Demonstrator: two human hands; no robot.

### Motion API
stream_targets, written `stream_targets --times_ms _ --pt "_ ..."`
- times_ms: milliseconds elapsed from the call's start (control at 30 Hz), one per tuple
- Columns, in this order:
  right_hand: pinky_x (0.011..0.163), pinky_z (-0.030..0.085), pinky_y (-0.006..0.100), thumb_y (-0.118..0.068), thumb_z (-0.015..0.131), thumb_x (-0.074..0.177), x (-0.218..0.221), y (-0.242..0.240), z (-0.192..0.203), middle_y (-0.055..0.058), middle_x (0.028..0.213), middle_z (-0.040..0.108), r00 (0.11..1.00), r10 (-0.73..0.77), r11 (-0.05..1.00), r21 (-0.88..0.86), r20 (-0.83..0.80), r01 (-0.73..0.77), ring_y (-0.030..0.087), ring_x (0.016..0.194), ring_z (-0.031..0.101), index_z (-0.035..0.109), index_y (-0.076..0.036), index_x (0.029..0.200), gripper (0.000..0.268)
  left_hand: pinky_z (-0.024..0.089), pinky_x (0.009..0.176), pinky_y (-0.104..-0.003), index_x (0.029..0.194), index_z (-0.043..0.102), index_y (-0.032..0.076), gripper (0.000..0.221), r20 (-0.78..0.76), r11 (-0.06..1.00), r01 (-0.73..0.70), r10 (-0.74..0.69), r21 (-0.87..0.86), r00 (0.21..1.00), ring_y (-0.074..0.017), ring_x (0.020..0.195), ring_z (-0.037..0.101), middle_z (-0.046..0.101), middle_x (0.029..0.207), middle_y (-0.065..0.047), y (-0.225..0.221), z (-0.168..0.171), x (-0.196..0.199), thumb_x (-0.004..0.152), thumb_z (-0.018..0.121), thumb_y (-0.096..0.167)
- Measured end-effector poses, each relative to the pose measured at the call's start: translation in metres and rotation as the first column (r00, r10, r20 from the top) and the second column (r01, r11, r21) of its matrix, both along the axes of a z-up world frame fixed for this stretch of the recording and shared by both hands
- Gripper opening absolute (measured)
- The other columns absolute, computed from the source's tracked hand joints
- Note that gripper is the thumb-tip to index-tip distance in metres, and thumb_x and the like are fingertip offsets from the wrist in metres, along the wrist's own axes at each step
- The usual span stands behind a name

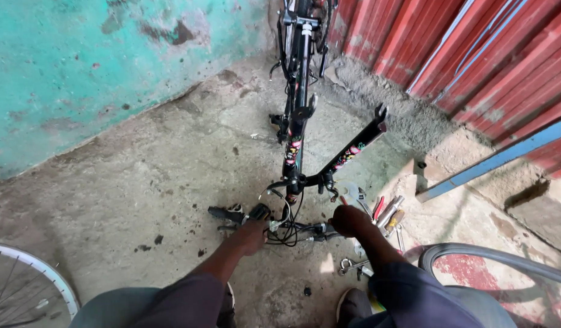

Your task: The person is attempting to mount a tire onto a bicycle wheel rim and then install the wheel onto the bicycle frame.

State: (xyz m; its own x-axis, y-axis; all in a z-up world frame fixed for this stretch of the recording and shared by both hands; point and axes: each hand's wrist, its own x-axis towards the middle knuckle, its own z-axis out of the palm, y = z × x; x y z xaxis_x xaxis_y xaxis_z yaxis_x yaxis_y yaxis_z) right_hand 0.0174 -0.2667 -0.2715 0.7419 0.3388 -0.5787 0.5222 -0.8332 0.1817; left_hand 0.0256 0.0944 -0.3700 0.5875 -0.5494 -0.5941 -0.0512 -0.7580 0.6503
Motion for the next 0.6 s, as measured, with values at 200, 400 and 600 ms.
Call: stream_targets --times_ms 200,400,600 --pt "0.078 0.060 0.056 -0.030 0.056 0.100 -0.054 -0.023 -0.285 0.012 0.098 0.075 0.997 -0.054 0.995 0.088 0.052 0.050 0.034 0.098 0.073 0.077 -0.012 0.100 0.028 0.061 0.076 -0.031 0.138 0.059 0.008 0.057 0.350 0.918 -0.393 0.388 -0.061 0.853 -0.0280 0.101 0.070 0.068 0.122 -0.020 -0.019 -0.102 -0.067 0.109 0.040 0.054" --pt "0.065 0.051 0.039 -0.032 0.059 0.097 -0.046 -0.028 -0.283 0.020 0.089 0.068 -0.009 -0.871 -0.311 0.537 -0.491 0.784 0.030 0.075 0.063 0.068 0.006 0.098 0.040 0.050 0.072 -0.048 0.097 0.073 0.001 0.020 0.451 0.728 -0.640 0.670 -0.245 0.589 -0.0379 0.077 0.066 0.074 0.090 -0.017 -0.045 -0.023 -0.095 0.095 0.057 0.013" --pt "0.089 0.056 0.038 -0.050 0.048 0.094 -0.036 -0.053 -0.254 0.000 0.136 0.069 0.301 -0.942 0.268 0.209 -0.149 0.941 0.026 0.113 0.070 0.061 -0.035 0.141 0.051 0.052 0.072 -0.046 0.100 0.075 0.003 0.024 0.382 0.622 -0.738 0.769 -0.261 0.513 -0.0358 0.077 0.069 0.077 0.091 -0.014 -0.051 0.006 -0.101 0.096 0.054 0.014"
